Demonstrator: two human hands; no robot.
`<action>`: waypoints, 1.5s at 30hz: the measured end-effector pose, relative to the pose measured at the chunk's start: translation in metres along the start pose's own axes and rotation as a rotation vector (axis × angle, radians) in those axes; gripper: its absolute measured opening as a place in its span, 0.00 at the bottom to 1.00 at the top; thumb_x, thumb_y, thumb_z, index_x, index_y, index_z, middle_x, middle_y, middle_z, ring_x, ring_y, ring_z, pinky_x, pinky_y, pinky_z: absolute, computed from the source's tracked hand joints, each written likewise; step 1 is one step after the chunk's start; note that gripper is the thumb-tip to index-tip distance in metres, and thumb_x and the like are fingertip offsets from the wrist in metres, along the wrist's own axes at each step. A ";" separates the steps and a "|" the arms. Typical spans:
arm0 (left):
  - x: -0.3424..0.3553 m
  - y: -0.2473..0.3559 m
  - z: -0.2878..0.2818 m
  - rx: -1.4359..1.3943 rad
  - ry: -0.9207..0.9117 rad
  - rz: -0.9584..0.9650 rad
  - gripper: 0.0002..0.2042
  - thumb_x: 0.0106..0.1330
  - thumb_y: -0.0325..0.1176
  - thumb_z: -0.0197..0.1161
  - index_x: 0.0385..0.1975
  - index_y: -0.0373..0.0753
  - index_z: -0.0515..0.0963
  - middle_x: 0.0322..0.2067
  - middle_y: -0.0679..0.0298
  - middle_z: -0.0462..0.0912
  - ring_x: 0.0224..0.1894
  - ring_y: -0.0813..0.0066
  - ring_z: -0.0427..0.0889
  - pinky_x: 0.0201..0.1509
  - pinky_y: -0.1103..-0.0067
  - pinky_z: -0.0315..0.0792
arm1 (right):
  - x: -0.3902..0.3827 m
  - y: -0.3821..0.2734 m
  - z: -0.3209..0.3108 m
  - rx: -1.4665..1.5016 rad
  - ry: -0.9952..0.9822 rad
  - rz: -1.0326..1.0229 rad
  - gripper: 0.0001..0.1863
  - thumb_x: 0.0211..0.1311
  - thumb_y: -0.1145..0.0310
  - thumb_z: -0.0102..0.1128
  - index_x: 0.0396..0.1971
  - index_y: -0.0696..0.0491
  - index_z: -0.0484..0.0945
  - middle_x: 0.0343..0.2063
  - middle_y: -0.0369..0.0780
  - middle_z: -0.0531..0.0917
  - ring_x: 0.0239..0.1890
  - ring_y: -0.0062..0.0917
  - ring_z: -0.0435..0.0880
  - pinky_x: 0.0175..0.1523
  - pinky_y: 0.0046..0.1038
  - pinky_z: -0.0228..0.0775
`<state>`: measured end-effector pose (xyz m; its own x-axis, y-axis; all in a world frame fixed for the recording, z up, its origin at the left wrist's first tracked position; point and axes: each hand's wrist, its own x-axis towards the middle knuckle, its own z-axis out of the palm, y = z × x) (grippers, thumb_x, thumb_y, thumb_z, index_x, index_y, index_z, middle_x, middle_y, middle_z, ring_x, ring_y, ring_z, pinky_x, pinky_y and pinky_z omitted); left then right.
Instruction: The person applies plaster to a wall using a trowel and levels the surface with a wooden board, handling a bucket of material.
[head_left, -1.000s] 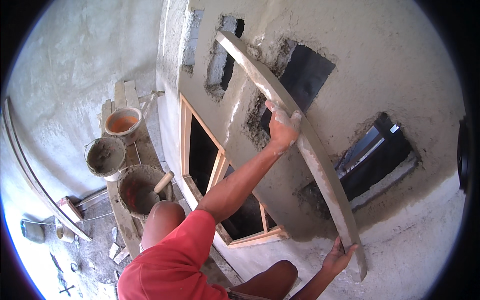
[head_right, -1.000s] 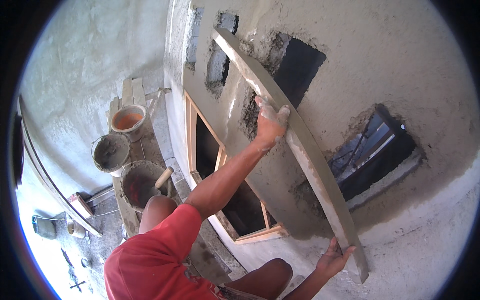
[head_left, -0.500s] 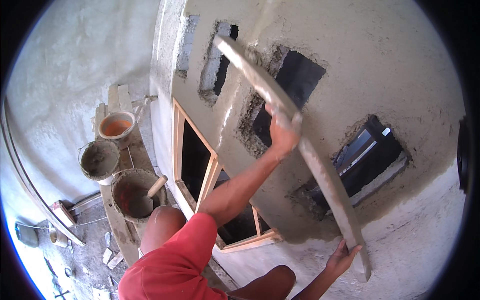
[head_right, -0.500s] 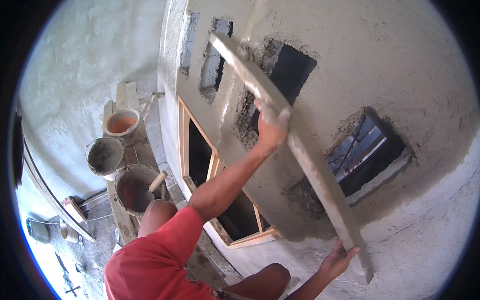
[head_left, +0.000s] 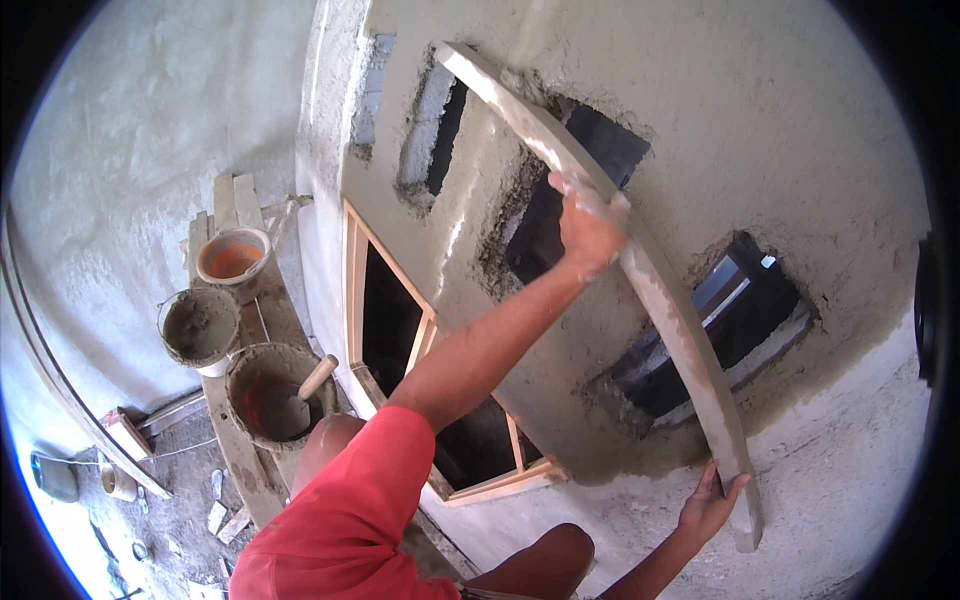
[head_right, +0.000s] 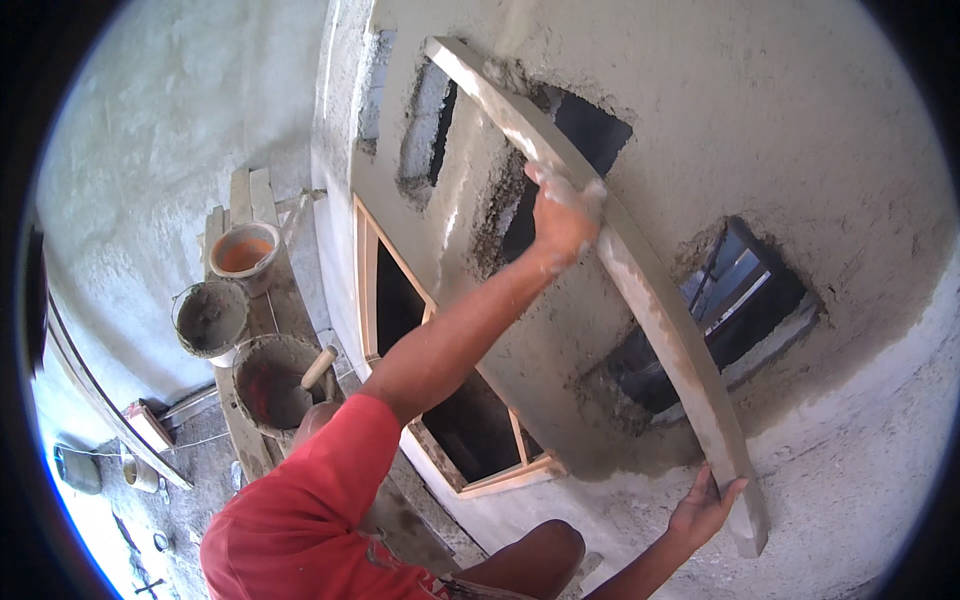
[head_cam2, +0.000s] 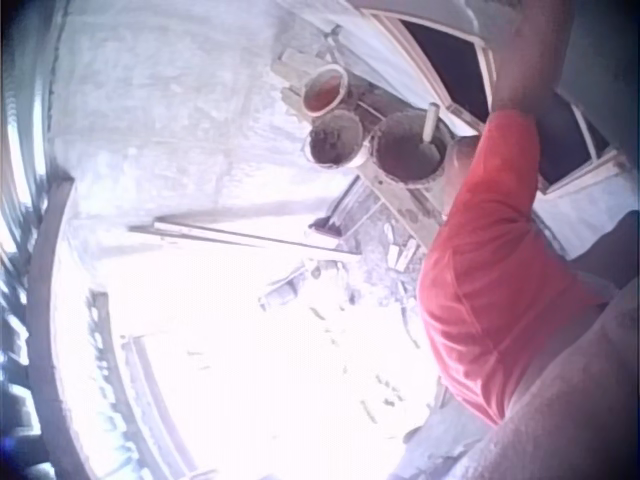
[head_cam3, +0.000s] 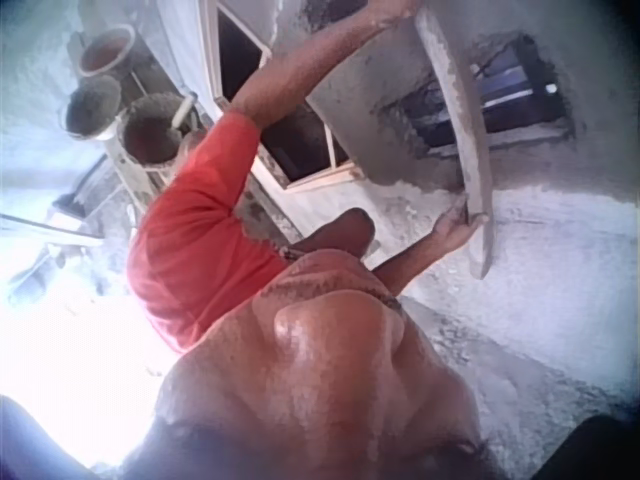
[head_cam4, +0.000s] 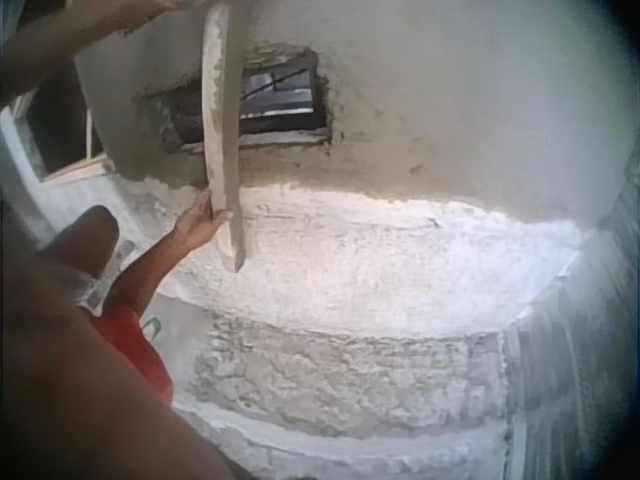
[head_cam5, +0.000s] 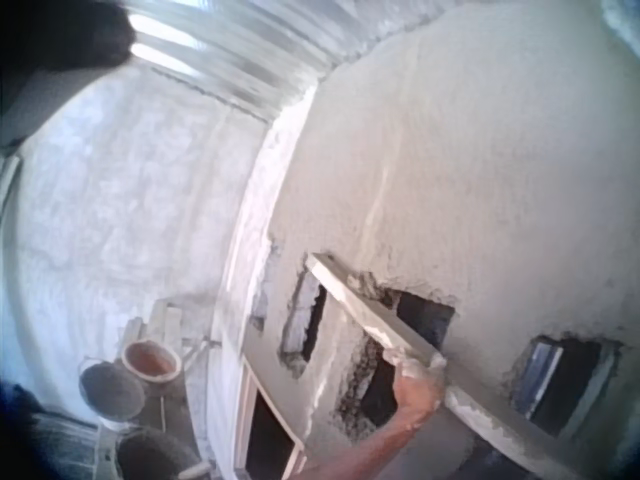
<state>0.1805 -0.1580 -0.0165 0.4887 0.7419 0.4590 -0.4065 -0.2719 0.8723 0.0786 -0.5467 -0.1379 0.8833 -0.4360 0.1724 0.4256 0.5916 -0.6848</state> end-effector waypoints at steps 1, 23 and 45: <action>-0.010 -0.006 0.002 -0.028 0.000 0.002 0.23 0.60 0.35 0.64 0.48 0.21 0.70 0.42 0.39 0.81 0.46 0.45 0.82 0.51 0.66 0.74 | 0.000 -0.001 -0.009 -0.011 0.005 -0.004 0.38 0.65 0.53 0.62 0.66 0.61 0.58 0.61 0.51 0.66 0.62 0.36 0.69 0.64 0.32 0.69; 0.091 0.106 0.055 -0.219 0.000 -0.038 0.23 0.56 0.38 0.71 0.47 0.34 0.73 0.45 0.48 0.80 0.49 0.52 0.81 0.52 0.65 0.77 | 0.033 -0.062 0.085 0.160 -0.101 -0.098 0.36 0.66 0.59 0.61 0.63 0.69 0.58 0.57 0.56 0.65 0.57 0.44 0.72 0.63 0.33 0.74; -0.100 -0.042 -0.032 -0.586 0.114 -0.078 0.27 0.61 0.25 0.63 0.54 0.29 0.54 0.45 0.53 0.72 0.45 0.68 0.77 0.48 0.74 0.77 | 0.002 -0.058 -0.044 -0.209 -0.153 -0.151 0.33 0.69 0.55 0.56 0.63 0.62 0.61 0.60 0.48 0.67 0.59 0.33 0.71 0.59 0.30 0.70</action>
<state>0.1242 -0.2014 -0.1042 0.4619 0.8158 0.3479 -0.7463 0.1456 0.6495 0.0471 -0.6120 -0.1291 0.8391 -0.3917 0.3773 0.5189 0.3686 -0.7713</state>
